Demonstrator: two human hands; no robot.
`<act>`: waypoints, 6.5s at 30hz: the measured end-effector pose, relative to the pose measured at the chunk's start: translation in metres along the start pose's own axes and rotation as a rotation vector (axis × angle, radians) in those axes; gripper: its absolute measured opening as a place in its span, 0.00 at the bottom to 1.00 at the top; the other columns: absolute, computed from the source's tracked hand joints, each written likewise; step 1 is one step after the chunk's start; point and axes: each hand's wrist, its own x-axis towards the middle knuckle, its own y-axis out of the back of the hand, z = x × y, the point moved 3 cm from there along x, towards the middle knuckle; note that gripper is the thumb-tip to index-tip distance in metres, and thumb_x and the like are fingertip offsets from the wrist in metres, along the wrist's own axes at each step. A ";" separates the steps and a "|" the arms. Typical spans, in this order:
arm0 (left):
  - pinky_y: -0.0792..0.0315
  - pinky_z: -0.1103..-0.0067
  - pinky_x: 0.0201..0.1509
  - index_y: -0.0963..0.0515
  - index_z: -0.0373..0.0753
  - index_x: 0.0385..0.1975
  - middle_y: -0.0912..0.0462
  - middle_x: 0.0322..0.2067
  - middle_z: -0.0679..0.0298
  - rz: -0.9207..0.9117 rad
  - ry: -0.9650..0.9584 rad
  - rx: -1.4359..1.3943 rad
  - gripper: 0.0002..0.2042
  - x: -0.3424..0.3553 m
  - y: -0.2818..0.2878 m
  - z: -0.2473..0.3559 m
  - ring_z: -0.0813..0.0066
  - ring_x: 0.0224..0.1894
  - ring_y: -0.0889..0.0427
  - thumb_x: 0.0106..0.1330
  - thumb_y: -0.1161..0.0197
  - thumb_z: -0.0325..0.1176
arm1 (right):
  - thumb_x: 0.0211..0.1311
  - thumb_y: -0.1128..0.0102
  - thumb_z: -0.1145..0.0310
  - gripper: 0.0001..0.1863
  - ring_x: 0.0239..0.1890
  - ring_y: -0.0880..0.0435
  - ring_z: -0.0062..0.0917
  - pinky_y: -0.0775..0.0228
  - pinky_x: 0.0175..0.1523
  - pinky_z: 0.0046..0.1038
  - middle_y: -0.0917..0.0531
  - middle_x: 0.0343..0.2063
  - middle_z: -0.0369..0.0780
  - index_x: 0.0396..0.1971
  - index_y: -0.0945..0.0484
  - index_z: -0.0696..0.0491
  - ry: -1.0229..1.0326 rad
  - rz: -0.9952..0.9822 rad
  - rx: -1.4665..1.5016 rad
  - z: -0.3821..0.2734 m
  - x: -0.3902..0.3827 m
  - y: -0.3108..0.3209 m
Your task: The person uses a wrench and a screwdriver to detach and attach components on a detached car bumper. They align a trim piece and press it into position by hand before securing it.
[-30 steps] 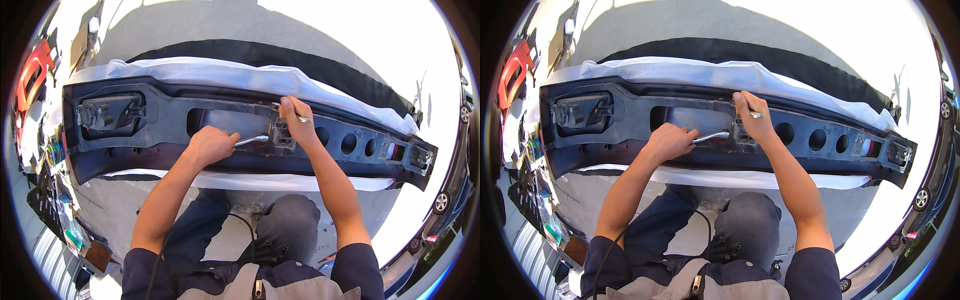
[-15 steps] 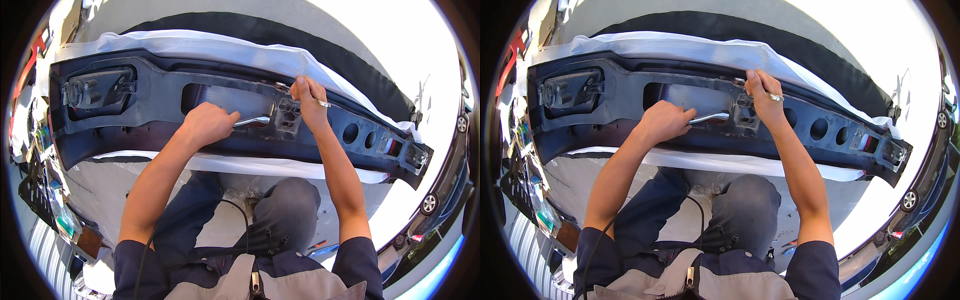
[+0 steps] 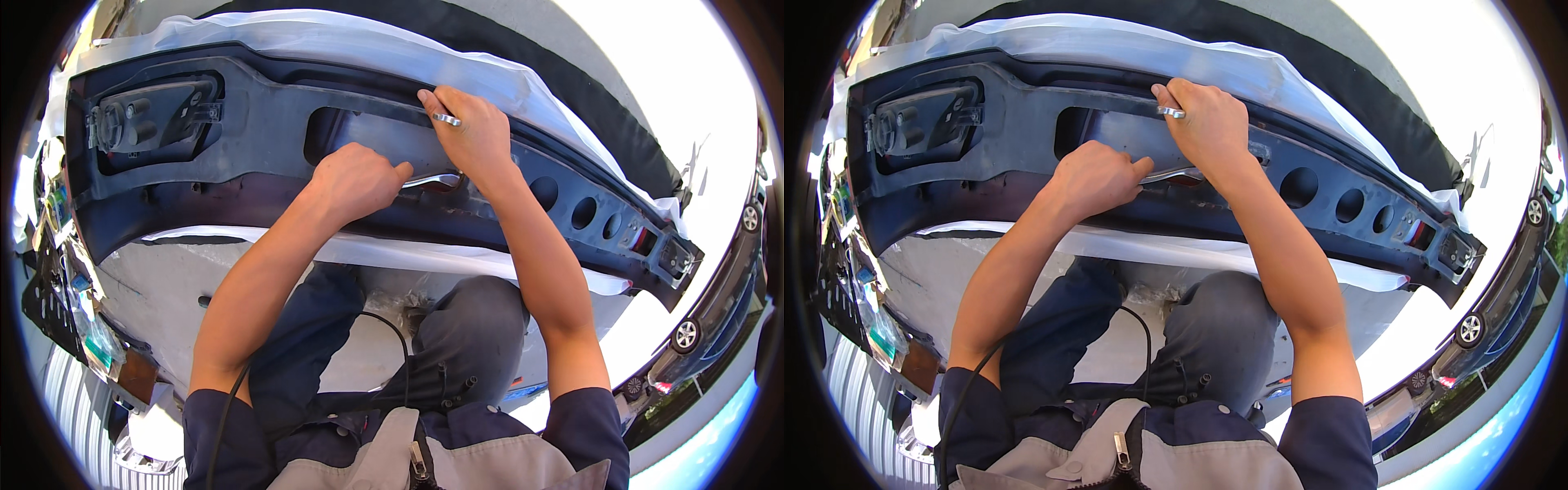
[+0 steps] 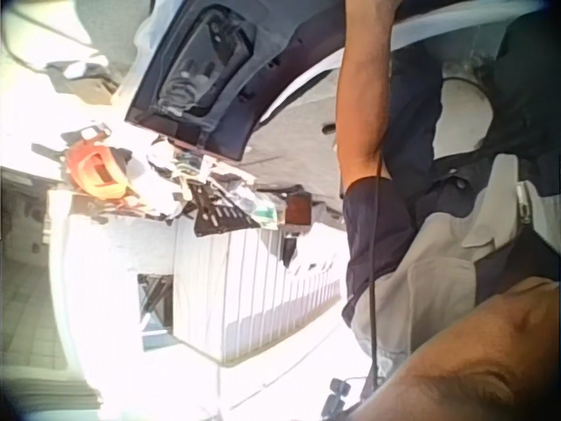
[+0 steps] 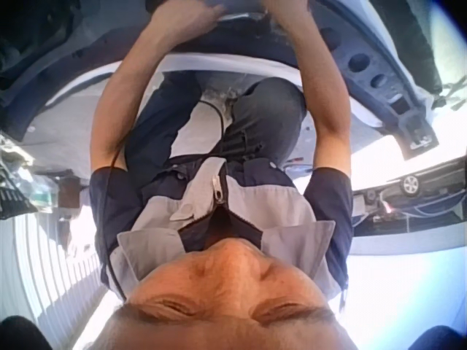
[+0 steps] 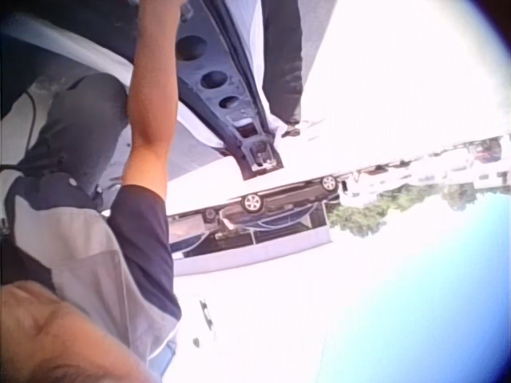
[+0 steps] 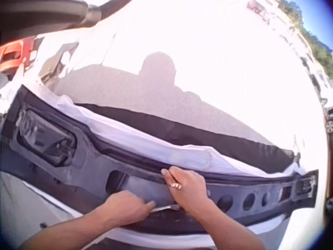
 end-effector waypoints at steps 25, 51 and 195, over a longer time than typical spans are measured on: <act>0.21 0.62 0.34 0.19 0.42 0.43 0.15 0.25 0.56 -0.055 -0.010 -0.025 0.10 -0.002 0.013 0.000 0.54 0.30 0.14 0.63 0.39 0.33 | 0.82 0.51 0.58 0.26 0.25 0.33 0.19 0.39 0.33 0.26 0.33 0.18 0.34 0.20 0.35 0.55 -0.082 0.079 0.739 0.072 -0.032 0.037; 0.21 0.62 0.32 0.20 0.43 0.42 0.16 0.24 0.56 -0.038 -0.021 -0.034 0.11 -0.002 0.013 -0.004 0.55 0.27 0.14 0.63 0.37 0.37 | 0.77 0.47 0.50 0.25 0.26 0.18 0.44 0.27 0.35 0.40 0.18 0.22 0.48 0.27 0.21 0.55 -0.014 -0.050 -0.029 0.002 0.001 0.009; 0.21 0.72 0.41 0.23 0.35 0.51 0.16 0.35 0.57 -0.268 -0.156 0.020 0.13 0.063 0.067 0.265 0.65 0.36 0.15 0.68 0.37 0.25 | 0.62 0.35 0.68 0.14 0.45 0.17 0.48 0.25 0.49 0.46 0.19 0.44 0.50 0.46 0.25 0.51 -1.756 0.909 0.198 0.318 -0.788 -0.108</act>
